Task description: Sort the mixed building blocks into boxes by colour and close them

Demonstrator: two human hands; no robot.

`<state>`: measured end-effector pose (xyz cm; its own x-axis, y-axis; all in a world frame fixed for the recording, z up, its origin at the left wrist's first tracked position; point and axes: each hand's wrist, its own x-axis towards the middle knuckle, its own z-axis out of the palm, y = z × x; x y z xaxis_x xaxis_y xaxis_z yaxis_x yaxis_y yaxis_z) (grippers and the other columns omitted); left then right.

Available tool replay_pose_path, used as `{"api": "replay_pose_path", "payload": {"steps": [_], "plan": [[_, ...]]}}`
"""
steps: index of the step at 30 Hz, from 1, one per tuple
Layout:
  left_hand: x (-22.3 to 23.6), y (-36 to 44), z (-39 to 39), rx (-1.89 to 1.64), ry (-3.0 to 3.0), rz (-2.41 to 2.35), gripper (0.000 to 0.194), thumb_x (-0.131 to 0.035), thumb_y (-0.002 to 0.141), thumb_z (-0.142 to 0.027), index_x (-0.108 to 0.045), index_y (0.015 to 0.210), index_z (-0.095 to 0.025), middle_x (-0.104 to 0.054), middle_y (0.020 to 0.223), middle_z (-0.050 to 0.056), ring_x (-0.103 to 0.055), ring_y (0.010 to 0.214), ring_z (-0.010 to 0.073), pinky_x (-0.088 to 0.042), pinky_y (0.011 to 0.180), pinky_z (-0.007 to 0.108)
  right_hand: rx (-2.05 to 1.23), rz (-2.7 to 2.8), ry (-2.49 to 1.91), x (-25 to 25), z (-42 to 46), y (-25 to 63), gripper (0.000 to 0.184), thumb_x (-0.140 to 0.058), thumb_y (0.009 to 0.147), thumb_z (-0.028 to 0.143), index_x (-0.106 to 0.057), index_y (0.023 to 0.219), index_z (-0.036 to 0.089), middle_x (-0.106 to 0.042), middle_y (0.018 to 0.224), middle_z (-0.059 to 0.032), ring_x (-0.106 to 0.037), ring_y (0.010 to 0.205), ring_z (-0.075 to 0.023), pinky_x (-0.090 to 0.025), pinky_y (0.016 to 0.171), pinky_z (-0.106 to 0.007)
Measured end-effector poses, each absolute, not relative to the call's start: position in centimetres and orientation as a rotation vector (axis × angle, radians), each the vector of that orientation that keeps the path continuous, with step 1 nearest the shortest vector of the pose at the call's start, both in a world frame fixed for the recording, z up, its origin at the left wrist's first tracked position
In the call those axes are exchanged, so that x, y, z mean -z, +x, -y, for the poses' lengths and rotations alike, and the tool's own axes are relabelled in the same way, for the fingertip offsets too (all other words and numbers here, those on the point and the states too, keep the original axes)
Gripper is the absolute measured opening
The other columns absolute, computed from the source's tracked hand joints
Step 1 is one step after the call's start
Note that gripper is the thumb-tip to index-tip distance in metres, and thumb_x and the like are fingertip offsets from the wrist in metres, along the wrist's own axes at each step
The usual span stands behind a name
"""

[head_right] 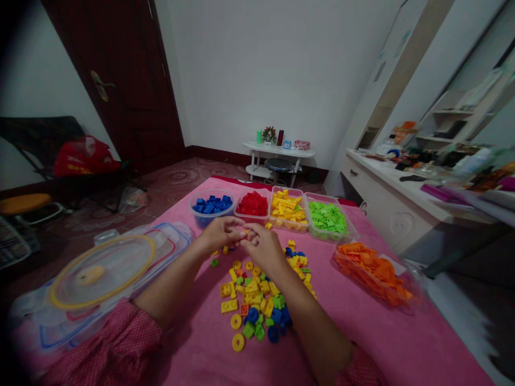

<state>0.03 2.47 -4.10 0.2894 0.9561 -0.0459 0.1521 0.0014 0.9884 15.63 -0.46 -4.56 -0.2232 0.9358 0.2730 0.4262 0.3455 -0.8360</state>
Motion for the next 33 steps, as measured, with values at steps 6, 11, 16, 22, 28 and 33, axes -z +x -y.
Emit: {"api": "replay_pose_path", "payload": {"steps": [6,11,16,22,28,33], "plan": [[5.6,0.8,-2.9,-1.025,1.411,-1.100,0.047,-0.071,0.067,-0.045,-0.062,0.098,-0.010,-0.059,0.058,-0.002,-0.048,0.044,0.0062,-0.036,0.044,0.017,-0.721,1.936,-1.255,3.8,-0.4,15.3,0.014,-0.056,0.073,0.020,-0.065,0.082,0.014,-0.060,0.065,0.0015,-0.049,0.055,-0.0094,-0.036,0.051,-0.019],[5.9,-0.1,-3.6,-1.057,1.567,-1.240,0.036,-0.049,0.084,-0.045,-0.065,0.087,-0.013,-0.064,0.065,0.002,-0.055,0.051,0.0089,-0.039,0.047,0.018,-0.572,2.195,-1.446,1.6,-4.2,15.7,0.005,-0.063,0.069,0.016,-0.067,0.067,0.013,-0.054,0.051,0.0042,-0.044,0.048,-0.0079,-0.033,0.050,-0.020],[5.8,-0.6,-3.8,-1.047,1.772,-1.360,0.025,-0.052,0.081,-0.031,-0.068,0.085,-0.013,-0.069,0.072,0.004,-0.060,0.061,0.0116,-0.042,0.054,0.019,-0.380,2.077,-1.496,-0.5,-7.9,16.6,0.021,-0.060,0.075,0.017,-0.068,0.092,0.007,-0.062,0.065,-0.0023,-0.052,0.059,-0.0107,-0.038,0.061,-0.023],[5.9,0.1,-3.3,-0.965,1.964,-1.307,0.022,-0.056,0.078,-0.025,-0.071,0.089,-0.013,-0.070,0.075,0.004,-0.060,0.065,0.0130,-0.042,0.059,0.021,-0.374,2.006,-1.414,0.6,-4.9,17.4,0.030,-0.057,0.081,0.024,-0.064,0.106,0.009,-0.068,0.092,-0.0102,-0.060,0.076,-0.0156,-0.045,0.071,-0.027],[6.7,0.6,-3.1,-0.900,2.026,-1.275,0.021,-0.058,0.077,-0.024,-0.073,0.089,-0.014,-0.072,0.082,0.006,-0.061,0.070,0.0132,-0.044,0.064,0.021,-0.461,2.353,-1.189,3.3,3.7,18.3,0.015,-0.056,0.082,0.018,-0.070,0.083,0.021,-0.068,0.086,-0.0018,-0.060,0.082,-0.0143,-0.043,0.077,-0.025],[7.0,0.5,-3.2,-0.767,2.018,-1.246,0.019,-0.059,0.074,-0.022,-0.073,0.081,-0.012,-0.072,0.076,0.006,-0.061,0.066,0.0134,-0.042,0.059,0.020,-0.379,2.540,-1.273,4.4,5.7,18.5,0.022,-0.050,0.084,0.015,-0.071,0.086,0.021,-0.068,0.088,-0.0029,-0.060,0.086,-0.0150,-0.041,0.079,-0.024]]}}
